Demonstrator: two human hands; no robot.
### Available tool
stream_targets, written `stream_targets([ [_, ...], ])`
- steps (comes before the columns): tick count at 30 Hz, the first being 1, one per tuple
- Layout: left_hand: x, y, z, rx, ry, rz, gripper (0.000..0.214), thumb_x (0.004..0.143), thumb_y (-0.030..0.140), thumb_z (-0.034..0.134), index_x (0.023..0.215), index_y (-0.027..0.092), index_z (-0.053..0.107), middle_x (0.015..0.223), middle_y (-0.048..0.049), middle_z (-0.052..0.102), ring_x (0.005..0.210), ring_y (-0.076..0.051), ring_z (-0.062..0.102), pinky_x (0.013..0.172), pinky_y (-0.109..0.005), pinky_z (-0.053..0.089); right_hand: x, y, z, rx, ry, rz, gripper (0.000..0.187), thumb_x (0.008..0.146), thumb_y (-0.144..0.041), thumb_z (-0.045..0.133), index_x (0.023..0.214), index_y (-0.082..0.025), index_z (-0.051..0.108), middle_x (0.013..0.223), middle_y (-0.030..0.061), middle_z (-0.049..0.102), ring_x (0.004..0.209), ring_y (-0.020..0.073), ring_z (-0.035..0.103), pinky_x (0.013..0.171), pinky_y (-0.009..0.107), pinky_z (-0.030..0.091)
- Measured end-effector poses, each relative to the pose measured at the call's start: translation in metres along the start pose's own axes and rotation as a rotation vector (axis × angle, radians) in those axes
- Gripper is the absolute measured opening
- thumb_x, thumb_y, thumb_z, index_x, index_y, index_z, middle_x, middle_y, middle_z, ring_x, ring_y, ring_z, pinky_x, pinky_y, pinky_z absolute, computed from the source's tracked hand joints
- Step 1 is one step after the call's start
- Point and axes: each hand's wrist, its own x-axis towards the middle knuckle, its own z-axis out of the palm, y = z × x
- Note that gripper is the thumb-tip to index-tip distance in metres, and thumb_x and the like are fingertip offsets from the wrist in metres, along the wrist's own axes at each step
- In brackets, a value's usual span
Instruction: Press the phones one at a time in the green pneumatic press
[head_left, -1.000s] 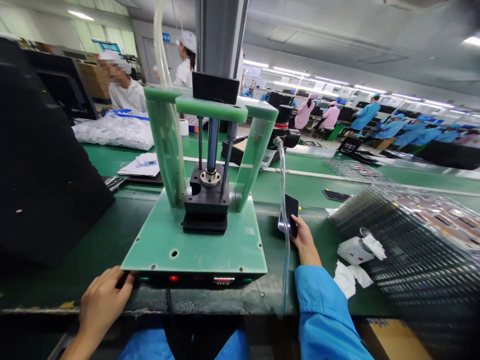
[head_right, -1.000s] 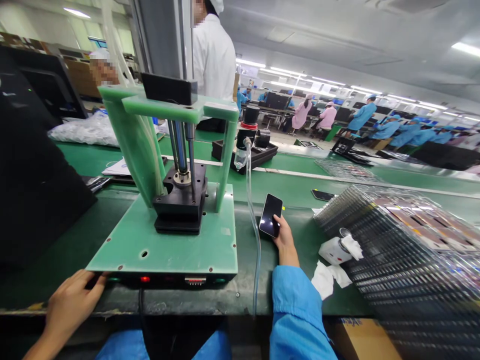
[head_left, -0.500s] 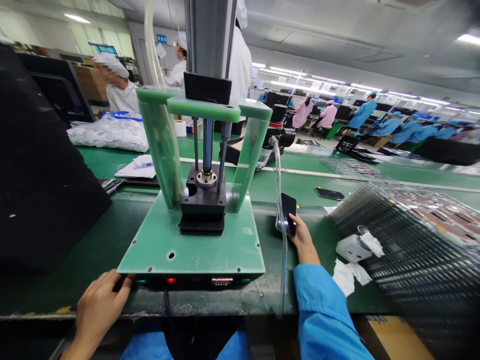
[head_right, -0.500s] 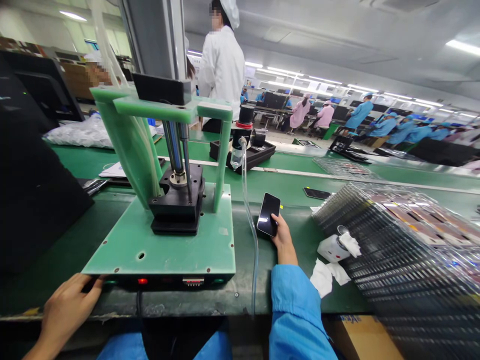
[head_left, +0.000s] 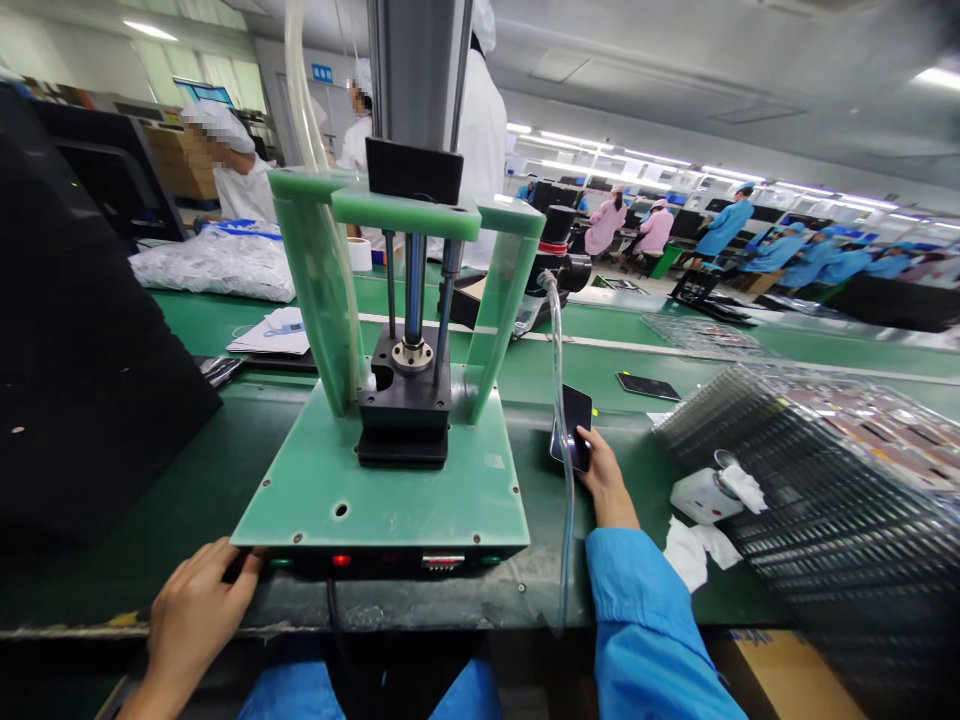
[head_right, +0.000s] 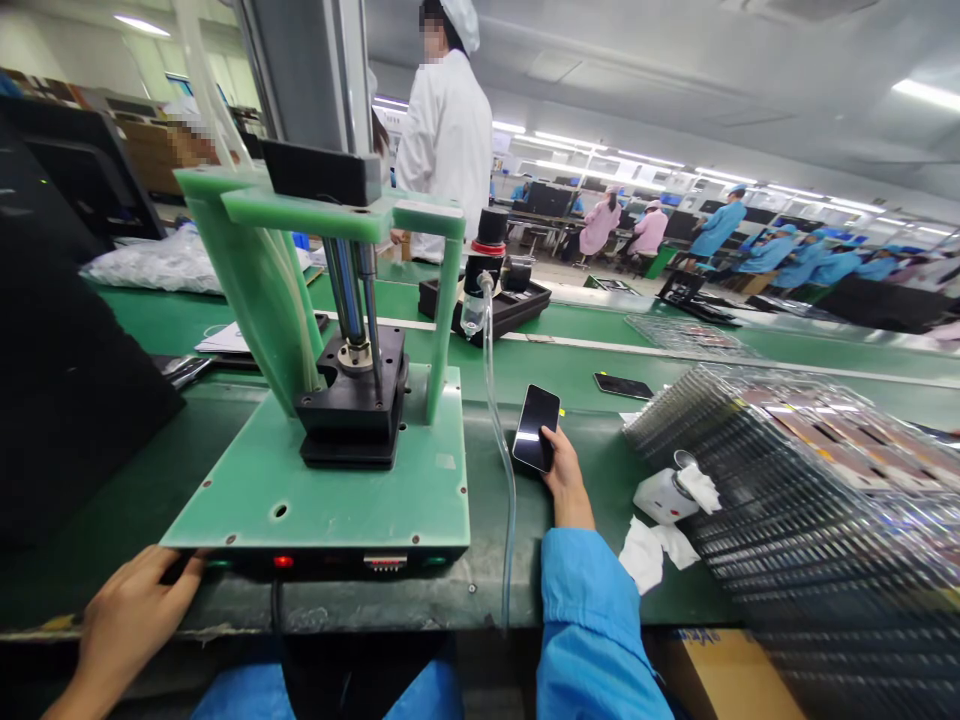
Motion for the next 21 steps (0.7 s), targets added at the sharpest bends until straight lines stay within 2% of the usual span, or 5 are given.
stream_targets([
  [15, 0.001, 0.002, -0.002, -0.061, -0.032, -0.021, 0.031, 0.096, 0.032, 0.044, 0.074, 0.018, 0.061, 0.068, -0.0029, 0.063, 0.061, -0.020, 0.063, 0.059, -0.028, 0.045, 0.000, 0.001, -0.001, -0.020, 0.001, -0.001, 0.042, 0.063, -0.016, 0.072, 0.104, -0.014, 0.065, 0.081, 0.0030, 0.068, 0.065, 0.0186, 0.064, 0.056, 0.027, 0.057],
  [19, 0.004, 0.003, 0.000, -0.151, -0.074, -0.097, 0.031, 0.093, 0.033, 0.045, 0.072, 0.018, 0.063, 0.068, -0.0026, 0.065, 0.061, -0.019, 0.064, 0.058, -0.027, 0.046, 0.001, 0.001, -0.001, -0.016, 0.008, -0.011, 0.039, 0.062, -0.015, 0.073, 0.100, -0.014, 0.065, 0.080, 0.0035, 0.068, 0.064, 0.0191, 0.064, 0.055, 0.027, 0.057],
  [21, 0.013, -0.001, -0.005, -0.249, -0.057, -0.168, 0.034, 0.093, 0.037, 0.046, 0.073, 0.017, 0.064, 0.068, -0.0021, 0.066, 0.061, -0.017, 0.065, 0.056, -0.026, 0.047, 0.002, 0.001, -0.001, -0.012, 0.014, -0.016, 0.037, 0.061, -0.015, 0.072, 0.097, -0.013, 0.065, 0.079, 0.0039, 0.068, 0.063, 0.0194, 0.064, 0.053, 0.027, 0.056],
])
